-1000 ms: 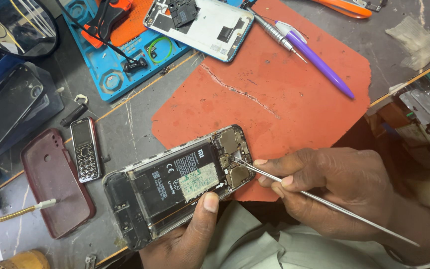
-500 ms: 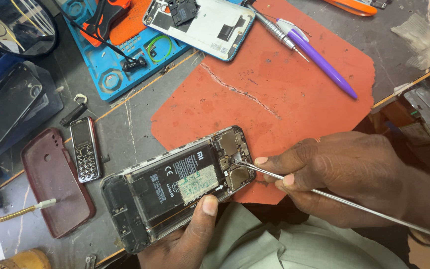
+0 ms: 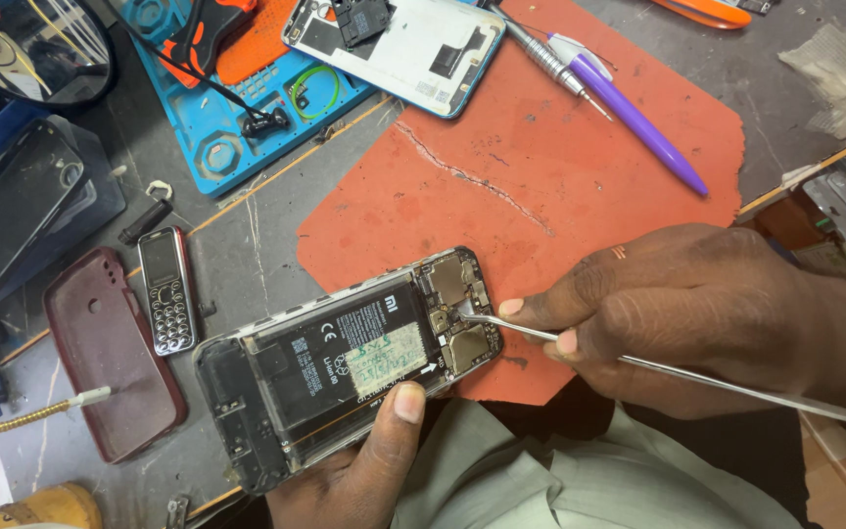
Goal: The person works on the internal components of a disassembled mobile phone using tweezers to manipulate small parts and connections on the circuit board.
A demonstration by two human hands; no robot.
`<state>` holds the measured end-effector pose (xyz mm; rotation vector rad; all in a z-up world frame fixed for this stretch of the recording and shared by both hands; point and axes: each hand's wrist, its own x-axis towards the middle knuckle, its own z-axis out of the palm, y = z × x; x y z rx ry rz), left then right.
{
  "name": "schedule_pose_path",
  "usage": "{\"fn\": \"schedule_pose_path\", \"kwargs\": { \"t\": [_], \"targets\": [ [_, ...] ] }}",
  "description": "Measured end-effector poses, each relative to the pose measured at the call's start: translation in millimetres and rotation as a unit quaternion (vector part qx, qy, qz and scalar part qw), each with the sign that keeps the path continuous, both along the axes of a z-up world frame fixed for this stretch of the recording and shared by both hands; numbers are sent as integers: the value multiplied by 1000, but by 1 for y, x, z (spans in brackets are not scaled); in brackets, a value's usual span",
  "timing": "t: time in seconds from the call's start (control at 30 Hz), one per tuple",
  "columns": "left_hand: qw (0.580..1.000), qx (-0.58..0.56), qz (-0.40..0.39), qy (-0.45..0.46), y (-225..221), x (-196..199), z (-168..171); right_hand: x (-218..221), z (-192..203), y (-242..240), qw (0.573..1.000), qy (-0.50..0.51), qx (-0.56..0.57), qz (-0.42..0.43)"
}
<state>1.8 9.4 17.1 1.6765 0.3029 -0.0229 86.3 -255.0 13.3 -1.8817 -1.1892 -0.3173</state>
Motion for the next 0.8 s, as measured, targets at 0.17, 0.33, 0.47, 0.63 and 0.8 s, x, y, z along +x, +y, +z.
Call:
{"fn": "schedule_pose_path", "kwargs": {
  "t": [0.17, 0.33, 0.47, 0.63, 0.8],
  "targets": [
    [997, 71, -7, -27, 0, 1, -1, -10, -16, -7, 993, 109, -14, -42],
    [989, 138, -28, -53, -1, 4, -1, -33, -6, -10, 904, 343, 241, -78],
    [993, 76, -12, -94, -7, 14, 2, -49, -7, 8, 849, 388, 317, -172],
    [999, -15, -26, -37, -5, 27, 12, -65, -8, 12, 899, 328, 217, -195],
    [990, -140, -14, -26, -6, 32, 9, -73, -13, 16, 895, 321, 214, -226]
  ]
}}
